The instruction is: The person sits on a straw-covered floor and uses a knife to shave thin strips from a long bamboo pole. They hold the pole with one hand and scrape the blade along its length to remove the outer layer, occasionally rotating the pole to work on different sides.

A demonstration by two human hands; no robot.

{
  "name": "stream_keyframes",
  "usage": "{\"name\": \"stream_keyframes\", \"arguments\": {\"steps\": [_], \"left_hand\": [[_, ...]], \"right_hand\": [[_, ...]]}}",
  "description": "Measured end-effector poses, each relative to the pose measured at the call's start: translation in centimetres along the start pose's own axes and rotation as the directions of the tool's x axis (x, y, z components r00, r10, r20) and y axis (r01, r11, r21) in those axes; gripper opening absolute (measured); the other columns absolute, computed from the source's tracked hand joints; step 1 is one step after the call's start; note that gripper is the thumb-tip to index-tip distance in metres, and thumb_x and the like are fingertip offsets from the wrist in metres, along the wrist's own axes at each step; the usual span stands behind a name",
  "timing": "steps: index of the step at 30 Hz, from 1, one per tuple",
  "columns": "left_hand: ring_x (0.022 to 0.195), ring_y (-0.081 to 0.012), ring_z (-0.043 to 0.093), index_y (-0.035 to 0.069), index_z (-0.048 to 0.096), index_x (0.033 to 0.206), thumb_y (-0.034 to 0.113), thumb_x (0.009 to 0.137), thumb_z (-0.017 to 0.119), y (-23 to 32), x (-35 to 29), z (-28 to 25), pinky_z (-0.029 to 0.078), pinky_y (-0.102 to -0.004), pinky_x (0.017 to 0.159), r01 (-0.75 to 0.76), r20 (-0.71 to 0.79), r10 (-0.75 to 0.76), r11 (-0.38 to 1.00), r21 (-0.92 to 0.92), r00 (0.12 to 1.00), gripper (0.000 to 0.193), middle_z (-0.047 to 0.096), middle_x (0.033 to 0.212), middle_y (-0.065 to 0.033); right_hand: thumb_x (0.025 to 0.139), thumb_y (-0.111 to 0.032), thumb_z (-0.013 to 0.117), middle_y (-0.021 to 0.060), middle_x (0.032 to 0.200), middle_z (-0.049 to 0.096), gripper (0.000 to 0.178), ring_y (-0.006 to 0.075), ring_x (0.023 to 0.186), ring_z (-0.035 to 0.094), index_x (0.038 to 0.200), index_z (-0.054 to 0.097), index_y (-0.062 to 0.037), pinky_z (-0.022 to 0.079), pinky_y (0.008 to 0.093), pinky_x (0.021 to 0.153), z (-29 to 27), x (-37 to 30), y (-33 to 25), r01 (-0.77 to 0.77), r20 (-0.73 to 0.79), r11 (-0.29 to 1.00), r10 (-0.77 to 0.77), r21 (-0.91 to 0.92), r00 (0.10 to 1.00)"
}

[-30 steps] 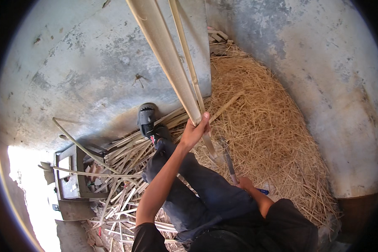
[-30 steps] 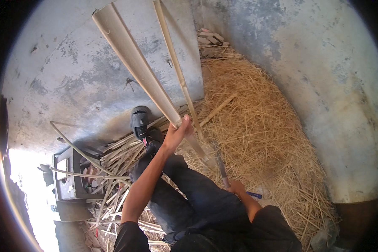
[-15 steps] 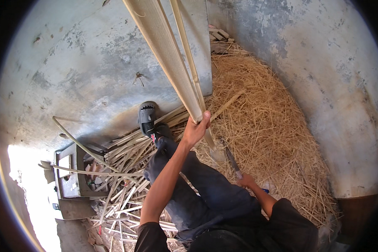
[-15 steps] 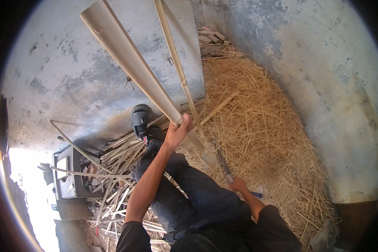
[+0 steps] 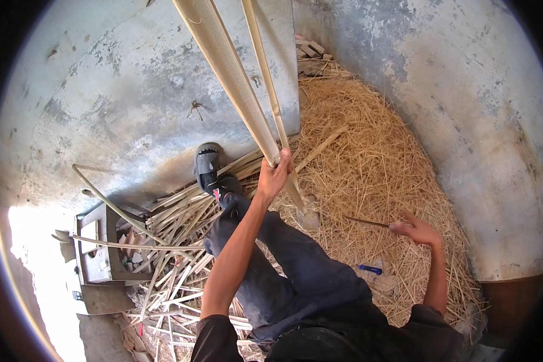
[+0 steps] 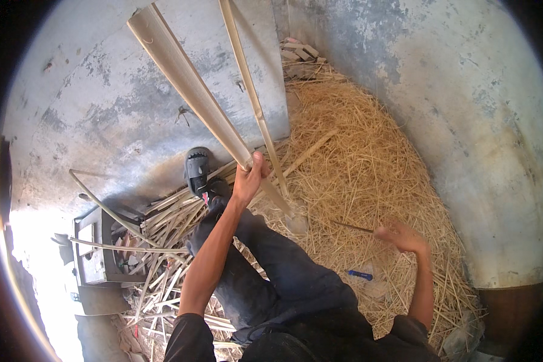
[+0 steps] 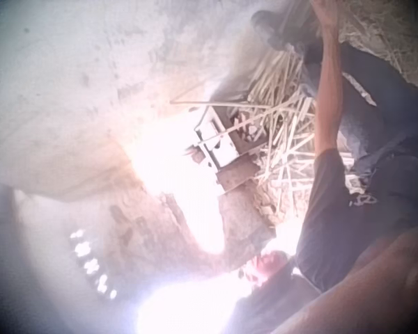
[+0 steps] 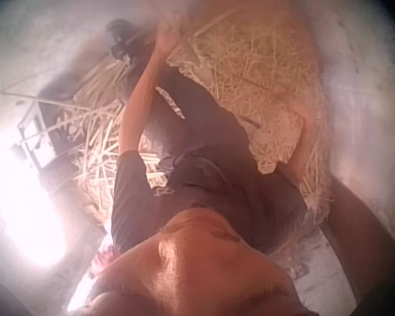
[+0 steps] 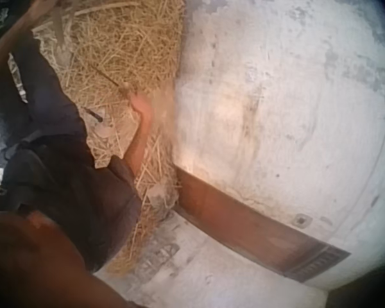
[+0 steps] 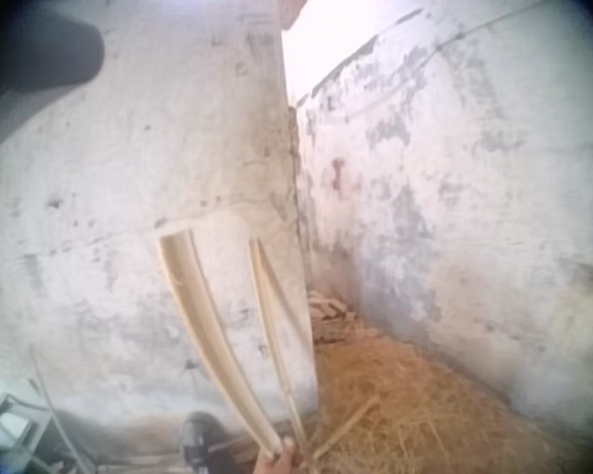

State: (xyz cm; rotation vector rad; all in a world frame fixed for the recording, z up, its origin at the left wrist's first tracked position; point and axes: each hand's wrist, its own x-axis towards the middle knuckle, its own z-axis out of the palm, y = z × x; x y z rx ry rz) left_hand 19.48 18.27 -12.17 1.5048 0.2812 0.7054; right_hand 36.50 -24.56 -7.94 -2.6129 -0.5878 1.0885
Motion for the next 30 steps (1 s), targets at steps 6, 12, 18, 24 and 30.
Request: {"name": "stream_keyframes", "arguments": {"steps": [6,12,18,24,30], "left_hand": [[0.060,-0.0093,0.042,0.006,0.052,0.077,0.049,0.111,0.049,0.9,-0.2,0.9,0.037,-0.0317,0.055,0.029,-0.068,-0.023,0.996,0.088,0.997,0.054,0.047,0.064,0.0017],[0.061,-0.0098,0.045,0.007,0.052,0.073,0.047,0.112,0.047,1.1,0.0,0.7,0.040,-0.0313,0.058,0.075,-0.173,-0.051,0.988,0.134,0.984,0.056,0.047,0.063,0.0010],[0.060,-0.0106,0.041,0.008,0.048,0.071,0.041,0.115,0.043,1.1,-0.4,0.3,0.038,-0.0316,0.059,0.048,-0.168,-0.033,0.996,0.080,0.985,0.054,0.043,0.063,0.0016],[0.062,-0.0095,0.044,0.008,0.051,0.074,0.046,0.112,0.047,1.5,-1.0,-0.3,0.039,-0.0317,0.058,0.059,-0.156,-0.043,0.993,0.103,0.987,0.054,0.047,0.063,0.0016],[0.061,-0.0089,0.046,0.007,0.053,0.075,0.050,0.111,0.049,1.3,-0.9,0.0,0.040,-0.0316,0.056,0.072,-0.149,-0.052,0.988,0.134,0.987,0.056,0.049,0.063,0.0013]], "right_hand": [[0.091,-0.076,0.060,0.0265,0.130,0.068,0.090,0.0382,0.117,0.069,0.143,0.061,-0.0016,0.052,0.0496,0.100,-5.7,-7.1,0.4,-0.061,-0.329,0.960,-0.034,-0.274,0.944],[0.099,-0.064,0.057,0.0194,0.096,0.068,0.068,0.0284,0.089,0.067,0.112,0.076,0.0005,0.050,0.0413,0.079,-4.0,-8.2,-2.6,0.029,-0.550,0.973,0.105,0.230,0.828],[0.105,-0.048,0.054,0.0053,0.067,0.061,0.052,0.0147,0.056,0.060,0.100,0.074,-0.0006,0.047,0.0343,0.054,15.1,7.6,4.0,0.246,-0.622,0.928,-0.021,0.279,0.783],[0.104,-0.040,0.056,0.0106,0.074,0.066,0.047,0.0194,0.060,0.066,0.094,0.069,0.0038,0.052,0.0378,0.058,24.5,14.5,6.0,0.061,0.018,0.883,-0.078,0.465,0.997],[0.096,-0.053,0.061,0.0215,0.099,0.073,0.059,0.0323,0.086,0.074,0.106,0.072,0.0045,0.058,0.0469,0.079,23.2,16.2,6.1,-0.048,-0.033,0.992,0.053,0.121,0.998]]}}
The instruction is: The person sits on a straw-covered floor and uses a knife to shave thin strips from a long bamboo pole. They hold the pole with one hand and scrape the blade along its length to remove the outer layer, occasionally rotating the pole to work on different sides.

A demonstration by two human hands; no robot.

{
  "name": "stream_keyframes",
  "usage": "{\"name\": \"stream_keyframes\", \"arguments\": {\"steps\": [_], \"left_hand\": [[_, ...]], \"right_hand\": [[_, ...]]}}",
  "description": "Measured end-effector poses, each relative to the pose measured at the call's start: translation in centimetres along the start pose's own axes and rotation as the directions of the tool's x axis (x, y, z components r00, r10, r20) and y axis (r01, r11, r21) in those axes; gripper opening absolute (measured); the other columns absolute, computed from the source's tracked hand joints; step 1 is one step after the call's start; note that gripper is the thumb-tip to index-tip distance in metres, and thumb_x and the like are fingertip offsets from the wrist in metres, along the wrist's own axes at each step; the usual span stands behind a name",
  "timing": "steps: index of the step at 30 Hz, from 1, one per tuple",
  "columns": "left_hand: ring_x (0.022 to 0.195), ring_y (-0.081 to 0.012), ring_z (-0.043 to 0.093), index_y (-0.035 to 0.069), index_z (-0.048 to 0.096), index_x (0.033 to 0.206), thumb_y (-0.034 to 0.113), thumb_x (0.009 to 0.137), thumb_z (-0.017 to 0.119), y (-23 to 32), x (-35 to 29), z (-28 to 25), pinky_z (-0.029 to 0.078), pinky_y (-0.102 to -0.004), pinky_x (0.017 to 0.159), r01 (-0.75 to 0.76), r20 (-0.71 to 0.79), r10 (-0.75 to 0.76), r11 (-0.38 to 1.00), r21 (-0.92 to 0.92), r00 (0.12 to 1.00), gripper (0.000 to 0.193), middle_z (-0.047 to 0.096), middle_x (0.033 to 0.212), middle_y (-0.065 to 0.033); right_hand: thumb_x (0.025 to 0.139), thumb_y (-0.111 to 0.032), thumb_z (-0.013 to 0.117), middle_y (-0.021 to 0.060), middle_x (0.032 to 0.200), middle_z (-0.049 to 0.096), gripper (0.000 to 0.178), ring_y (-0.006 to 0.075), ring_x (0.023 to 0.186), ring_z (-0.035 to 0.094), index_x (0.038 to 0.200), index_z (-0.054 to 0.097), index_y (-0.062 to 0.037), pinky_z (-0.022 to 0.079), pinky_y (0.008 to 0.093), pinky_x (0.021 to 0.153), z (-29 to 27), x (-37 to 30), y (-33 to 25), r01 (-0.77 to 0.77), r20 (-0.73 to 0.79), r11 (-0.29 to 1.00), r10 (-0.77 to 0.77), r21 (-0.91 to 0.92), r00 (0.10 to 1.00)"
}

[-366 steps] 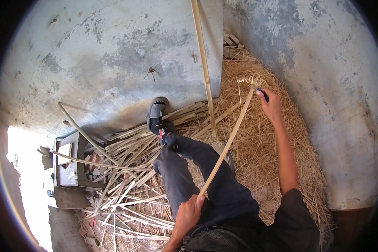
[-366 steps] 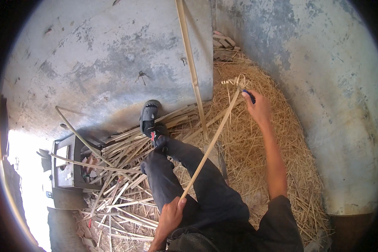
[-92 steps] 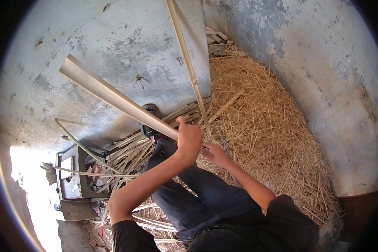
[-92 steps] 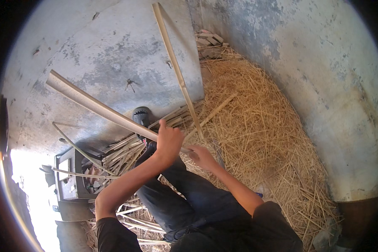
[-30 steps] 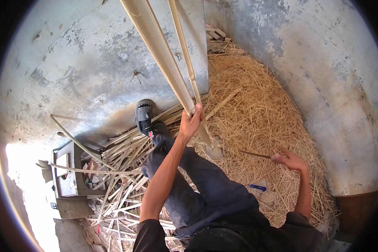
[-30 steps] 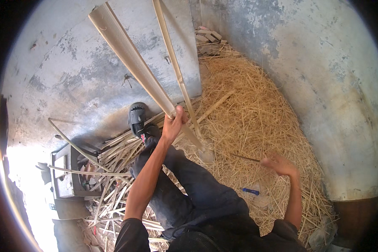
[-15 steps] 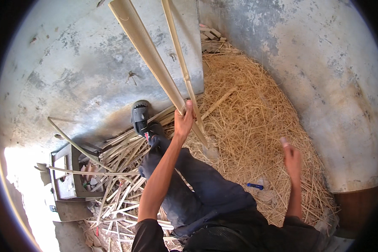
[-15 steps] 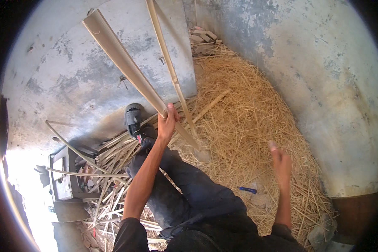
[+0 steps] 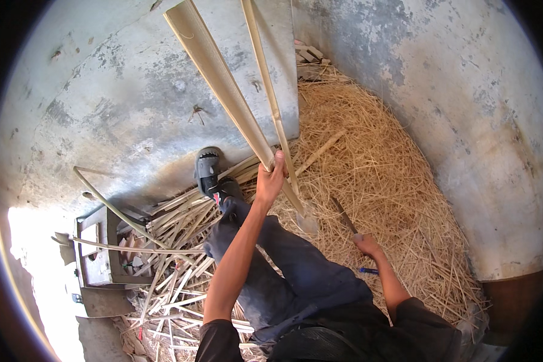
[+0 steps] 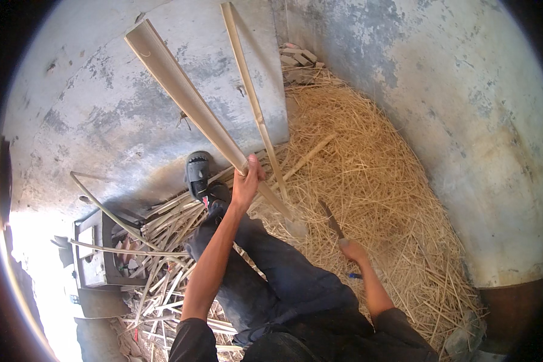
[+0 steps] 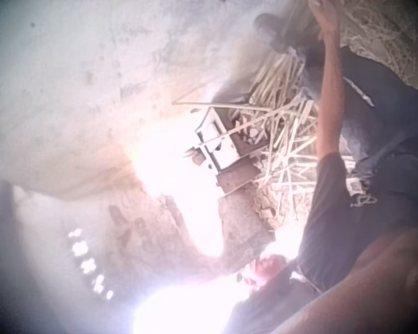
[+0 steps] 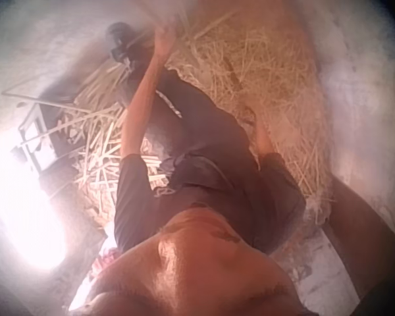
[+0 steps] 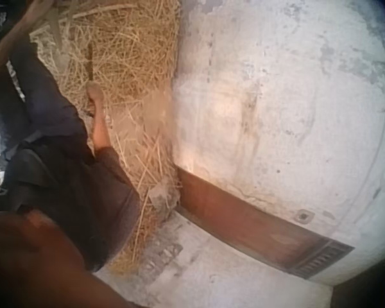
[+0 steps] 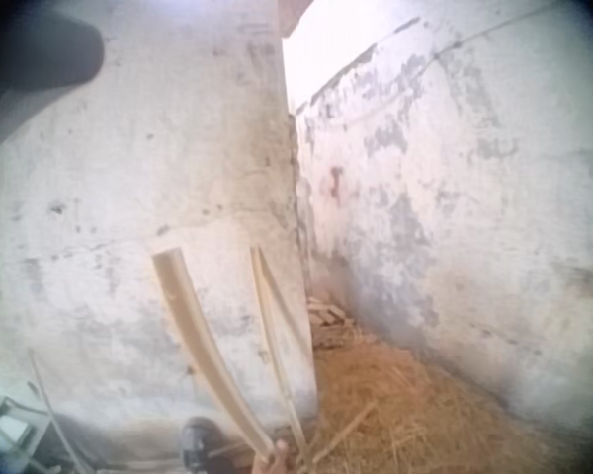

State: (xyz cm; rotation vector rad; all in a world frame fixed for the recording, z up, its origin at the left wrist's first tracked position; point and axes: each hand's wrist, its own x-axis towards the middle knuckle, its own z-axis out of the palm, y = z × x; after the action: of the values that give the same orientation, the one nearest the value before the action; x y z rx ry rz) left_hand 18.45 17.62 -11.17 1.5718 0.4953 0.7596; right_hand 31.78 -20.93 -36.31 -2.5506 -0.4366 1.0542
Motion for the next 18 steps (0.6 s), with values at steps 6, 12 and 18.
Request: {"name": "stream_keyframes", "arguments": {"steps": [6,12,18], "left_hand": [[0.059,-0.0080,0.044,0.007,0.053,0.075,0.052,0.110,0.050,-0.6,0.3,0.1,0.038,-0.0310,0.054,-0.010,-0.004,0.009,1.000,-0.024,1.000,0.057,0.047,0.062,0.0017],[0.060,-0.0099,0.046,0.007,0.052,0.068,0.046,0.112,0.046,1.3,0.0,0.6,0.042,-0.0319,0.058,0.060,-0.088,-0.056,0.997,0.048,0.995,0.059,0.050,0.061,-0.0002],[0.059,-0.0098,0.045,0.007,0.052,0.068,0.045,0.113,0.047,0.9,-0.2,0.3,0.044,-0.0323,0.059,0.039,-0.142,-0.036,0.999,0.023,0.989,0.059,0.048,0.061,0.0000]], "right_hand": [[0.089,-0.059,0.065,0.0281,0.113,0.073,0.068,0.0421,0.107,0.071,0.115,0.073,0.0031,0.054,0.0494,0.094,-16.1,-9.2,-8.1,0.007,-0.093,0.938,-0.042,-0.346,0.995],[0.092,-0.054,0.068,0.0256,0.085,0.071,0.058,0.0414,0.082,0.071,0.093,0.075,0.0030,0.052,0.0505,0.075,-25.3,-17.9,-11.5,0.018,-0.171,0.899,-0.103,-0.438,0.980],[0.098,-0.054,0.065,0.0032,0.066,0.056,0.052,0.0161,0.059,0.055,0.086,0.065,-0.0036,0.043,0.0364,0.057,-22.9,-17.4,-9.7,0.238,-0.178,0.945,-0.200,0.224,0.963]]}}
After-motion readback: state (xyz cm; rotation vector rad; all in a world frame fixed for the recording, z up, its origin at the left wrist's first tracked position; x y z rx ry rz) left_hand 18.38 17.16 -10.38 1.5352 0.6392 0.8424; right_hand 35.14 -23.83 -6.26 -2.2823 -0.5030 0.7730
